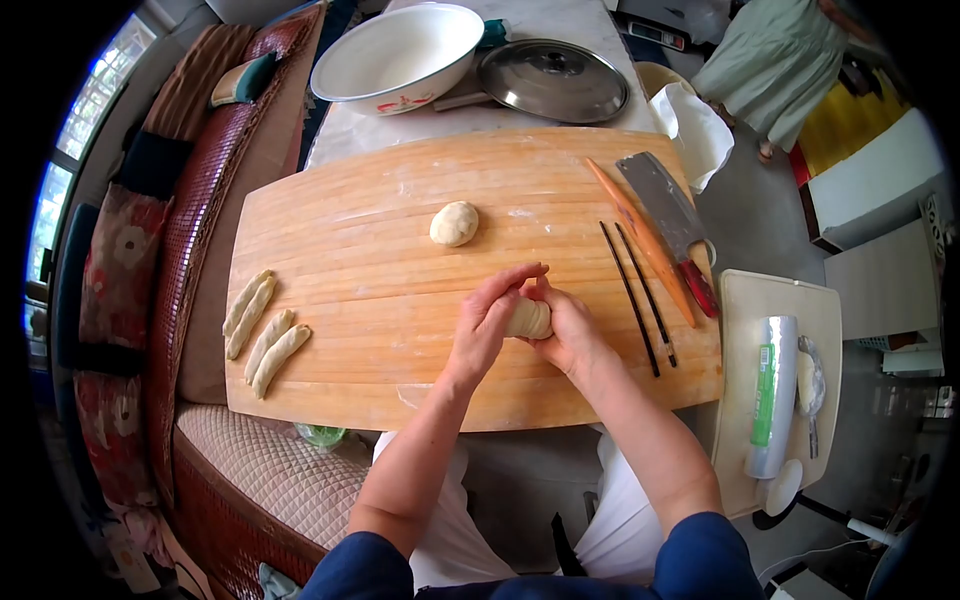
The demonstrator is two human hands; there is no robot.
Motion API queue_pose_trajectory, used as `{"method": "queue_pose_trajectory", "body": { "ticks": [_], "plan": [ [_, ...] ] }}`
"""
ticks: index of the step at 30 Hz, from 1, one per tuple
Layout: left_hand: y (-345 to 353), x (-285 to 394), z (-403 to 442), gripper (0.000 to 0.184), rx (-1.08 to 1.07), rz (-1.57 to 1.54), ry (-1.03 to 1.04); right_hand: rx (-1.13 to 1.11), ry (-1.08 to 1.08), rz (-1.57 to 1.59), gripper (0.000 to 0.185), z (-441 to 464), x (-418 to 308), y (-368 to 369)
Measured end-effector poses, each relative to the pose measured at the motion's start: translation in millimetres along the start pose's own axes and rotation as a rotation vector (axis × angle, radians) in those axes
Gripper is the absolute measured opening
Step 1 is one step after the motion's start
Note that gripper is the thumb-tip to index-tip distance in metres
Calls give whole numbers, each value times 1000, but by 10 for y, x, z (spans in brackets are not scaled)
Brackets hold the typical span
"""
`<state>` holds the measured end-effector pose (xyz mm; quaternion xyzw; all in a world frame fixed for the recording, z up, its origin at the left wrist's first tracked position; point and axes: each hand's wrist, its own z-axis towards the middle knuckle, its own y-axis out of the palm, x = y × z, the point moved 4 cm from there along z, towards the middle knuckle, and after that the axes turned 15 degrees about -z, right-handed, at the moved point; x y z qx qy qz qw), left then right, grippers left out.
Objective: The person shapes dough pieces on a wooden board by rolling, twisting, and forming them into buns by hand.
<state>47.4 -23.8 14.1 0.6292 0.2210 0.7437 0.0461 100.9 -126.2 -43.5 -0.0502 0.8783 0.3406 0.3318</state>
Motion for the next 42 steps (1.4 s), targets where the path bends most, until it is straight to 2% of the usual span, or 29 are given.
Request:
{"method": "queue_pose_trajectory", "body": {
  "ticks": [5, 8, 17, 23, 38, 42],
  "plan": [
    [70, -23, -15, 42, 4, 23, -33, 66, 19, -6, 30, -40, -31, 25],
    [91, -21, -41, 41, -40, 164, -40, 99, -9, -1, 31, -4, 5, -20],
    [101, -162, -35, 40, -27, 157, 84, 134, -28, 15, 37, 26, 58, -27],
    [138, -149, -49, 42, 3, 178, 40, 59, -54, 36, 41, 56, 81, -28],
    [124, -164, -34, 46, -30, 282, 83, 2, -66, 21, 56, 26, 76, 67],
    [159, -136, -41, 40, -11, 230, 85, -78, -45, 26, 48, 86, 108, 14]
  ]
}}
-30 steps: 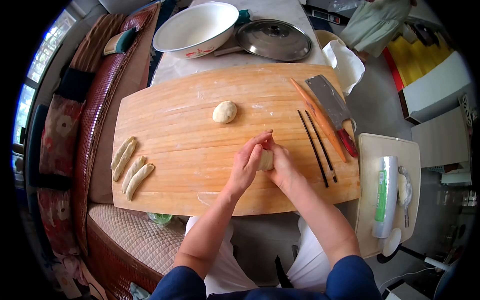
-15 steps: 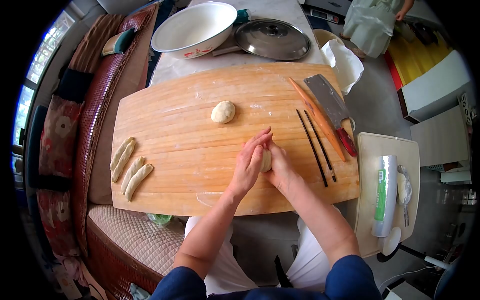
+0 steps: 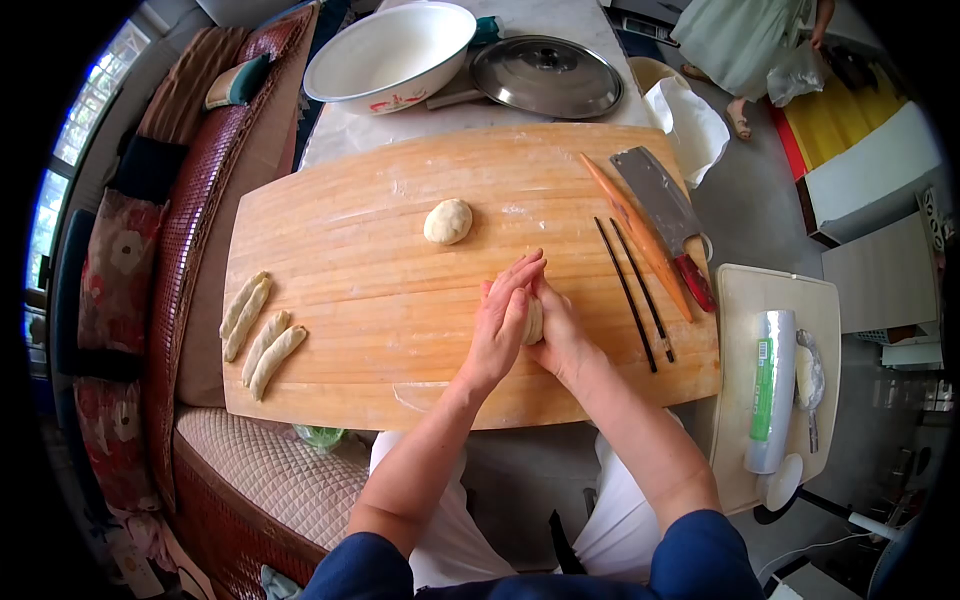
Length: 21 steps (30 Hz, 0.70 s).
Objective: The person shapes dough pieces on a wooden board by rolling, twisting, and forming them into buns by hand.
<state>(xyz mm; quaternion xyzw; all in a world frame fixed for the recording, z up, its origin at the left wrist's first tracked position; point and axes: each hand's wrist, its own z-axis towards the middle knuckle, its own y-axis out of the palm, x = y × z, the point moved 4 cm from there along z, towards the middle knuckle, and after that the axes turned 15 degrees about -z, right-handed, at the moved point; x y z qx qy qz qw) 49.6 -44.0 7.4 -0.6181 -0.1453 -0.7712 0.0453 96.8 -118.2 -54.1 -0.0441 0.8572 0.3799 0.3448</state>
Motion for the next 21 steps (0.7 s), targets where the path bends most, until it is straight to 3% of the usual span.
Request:
{"method": "queue_pose_trajectory", "body": {
  "ticks": [17, 21],
  "plan": [
    [-3, -164, -24, 48, -27, 1, -78, 11, -25, -33, 56, -38, -36, 67],
    [-81, -237, 66, 62, 95, -270, -24, -35, 30, 22, 65, 125, 22, -119]
  ]
}}
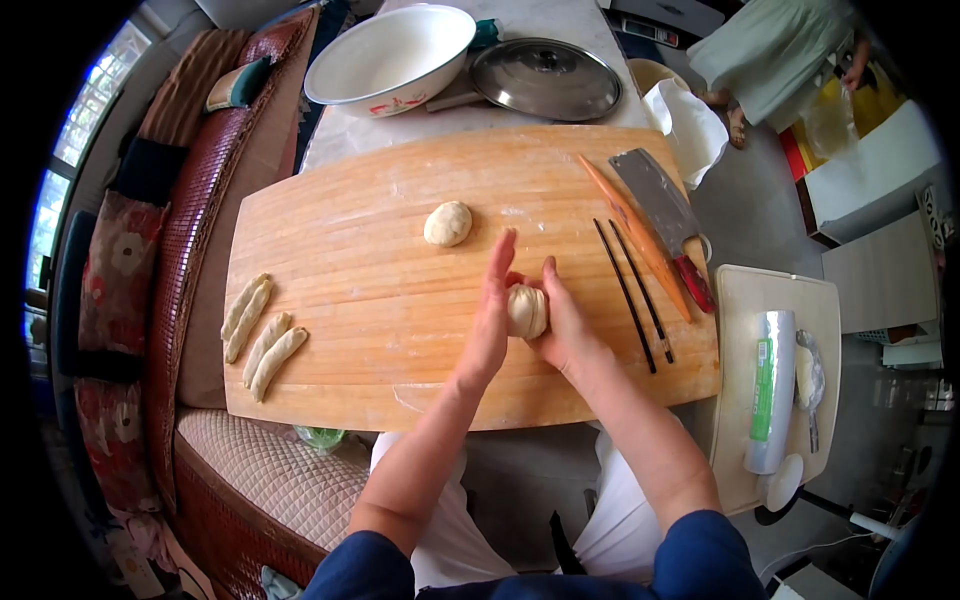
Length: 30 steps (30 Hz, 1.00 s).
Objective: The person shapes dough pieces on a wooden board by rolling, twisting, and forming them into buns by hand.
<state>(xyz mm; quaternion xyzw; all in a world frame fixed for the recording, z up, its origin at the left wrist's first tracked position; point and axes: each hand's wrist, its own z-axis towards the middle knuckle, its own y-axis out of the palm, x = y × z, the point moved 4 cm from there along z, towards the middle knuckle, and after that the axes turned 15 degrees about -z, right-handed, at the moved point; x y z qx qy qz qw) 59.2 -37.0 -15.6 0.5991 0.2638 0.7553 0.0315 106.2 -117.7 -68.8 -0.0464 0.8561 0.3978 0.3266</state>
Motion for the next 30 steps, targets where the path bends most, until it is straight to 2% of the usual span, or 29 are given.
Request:
{"method": "queue_pose_trajectory", "body": {
  "ticks": [2, 5, 8, 12, 13, 16, 17, 19, 21, 24, 26, 28, 30],
  "plan": [
    [64, 134, 8, 63, 127, -184, 52, -95, -9, 42, 69, -138, -180, 175],
    [-81, 148, -62, 57, 154, 77, -12, -13, 5, 33, 68, -240, -257, 305],
    [62, 187, -163, 51, 64, 139, 10, -26, -85, -73, 73, -160, -225, 220],
    [86, 162, -193, 55, 125, 155, 15, -37, -199, -239, 85, -266, -312, 320],
    [80, 212, -182, 54, 173, 93, -14, -79, -236, -247, 95, -297, -345, 396],
    [-227, 45, -132, 51, 361, -674, -202, -154, -233, -207, 99, -285, -387, 414],
    [-444, 2, -97, 47, 410, -756, -195, -175, -199, -259, 100, -316, -410, 406],
    [-832, 231, 106, 39, 385, -517, 41, -167, -171, -333, 95, -325, -427, 338],
    [-1150, 597, 366, 35, 429, -299, 191, -162, -166, -374, 88, -318, -433, 291],
    [-1420, 1013, 789, 34, 511, 211, 213, -173, -182, -400, 79, -314, -461, 234],
    [-1769, 956, 1223, 36, 472, 566, 317, -182, -188, -420, 77, -325, -472, 189],
    [-1605, 1075, 1495, 34, 351, 917, 500, -183, -204, -434, 71, -339, -514, 156],
    [-1740, 824, 1781, 36, 208, 1116, 405, -178, -213, -445, 67, -347, -556, 139]
  ]
}}
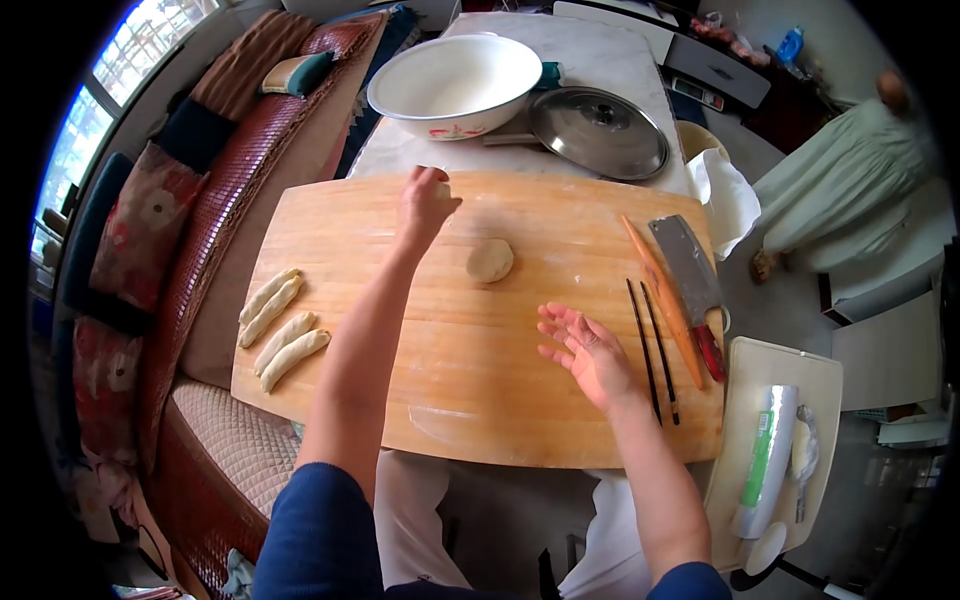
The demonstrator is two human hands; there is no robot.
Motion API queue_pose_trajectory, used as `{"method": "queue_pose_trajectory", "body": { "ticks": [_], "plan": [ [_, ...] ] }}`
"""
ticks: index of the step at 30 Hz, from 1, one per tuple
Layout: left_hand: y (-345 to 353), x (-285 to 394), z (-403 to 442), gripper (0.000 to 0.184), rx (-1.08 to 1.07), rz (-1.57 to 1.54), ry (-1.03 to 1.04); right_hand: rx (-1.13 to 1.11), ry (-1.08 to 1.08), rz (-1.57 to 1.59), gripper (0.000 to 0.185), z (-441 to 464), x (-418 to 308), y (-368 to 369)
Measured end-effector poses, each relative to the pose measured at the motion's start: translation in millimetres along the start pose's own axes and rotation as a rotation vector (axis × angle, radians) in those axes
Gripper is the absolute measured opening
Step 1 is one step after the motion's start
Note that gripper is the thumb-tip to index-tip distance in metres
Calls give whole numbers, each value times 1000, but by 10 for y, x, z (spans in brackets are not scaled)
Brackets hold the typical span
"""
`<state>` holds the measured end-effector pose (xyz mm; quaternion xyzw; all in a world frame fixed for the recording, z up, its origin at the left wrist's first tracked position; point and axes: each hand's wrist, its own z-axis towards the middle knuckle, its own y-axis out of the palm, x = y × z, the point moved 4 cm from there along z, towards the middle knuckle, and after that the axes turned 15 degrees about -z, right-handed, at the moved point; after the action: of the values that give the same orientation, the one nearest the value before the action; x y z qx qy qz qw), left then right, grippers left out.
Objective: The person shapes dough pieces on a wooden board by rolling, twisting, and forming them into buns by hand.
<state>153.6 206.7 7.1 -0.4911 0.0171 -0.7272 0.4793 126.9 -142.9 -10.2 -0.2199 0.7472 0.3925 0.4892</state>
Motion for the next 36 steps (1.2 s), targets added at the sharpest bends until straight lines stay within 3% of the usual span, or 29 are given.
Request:
{"method": "queue_pose_trajectory", "body": {
  "ticks": [2, 7, 10, 14, 16, 19, 22, 25, 31, 34, 36],
  "plan": [
    [295, -313, -126, 38, -195, 183, 21, 8, -8, -8, 65, 18, -36, -19],
    [470, 106, -386, 33, -136, 350, 146, 3, 9, 35, 61, 0, -46, -12],
    [464, 21, -238, 39, -183, 324, 10, -26, -7, 36, 58, 65, -126, -19],
    [270, -273, 101, 49, -112, -768, -647, -39, 9, 46, 55, -50, -114, -32],
    [152, -373, 327, 51, -24, -607, -261, -43, 25, 22, 59, -85, -82, -79],
    [165, -290, 392, 50, -153, 104, -229, -40, 39, 6, 60, -76, -72, -106],
    [430, -303, 200, 46, -127, 403, -103, -52, 36, -5, 59, -54, -66, -108],
    [645, -730, 91, 46, -354, 190, -153, -65, 41, -22, 58, -76, -61, -143],
    [608, -808, 94, 42, -324, 344, -126, -61, 33, -37, 56, -79, -115, -126],
    [572, -647, 101, 36, -461, 460, 148, -85, 36, -34, 49, -87, -83, -112],
    [382, -425, 86, 38, -577, 234, -93, -85, 42, -44, 46, -117, -84, -109]
  ]
}}
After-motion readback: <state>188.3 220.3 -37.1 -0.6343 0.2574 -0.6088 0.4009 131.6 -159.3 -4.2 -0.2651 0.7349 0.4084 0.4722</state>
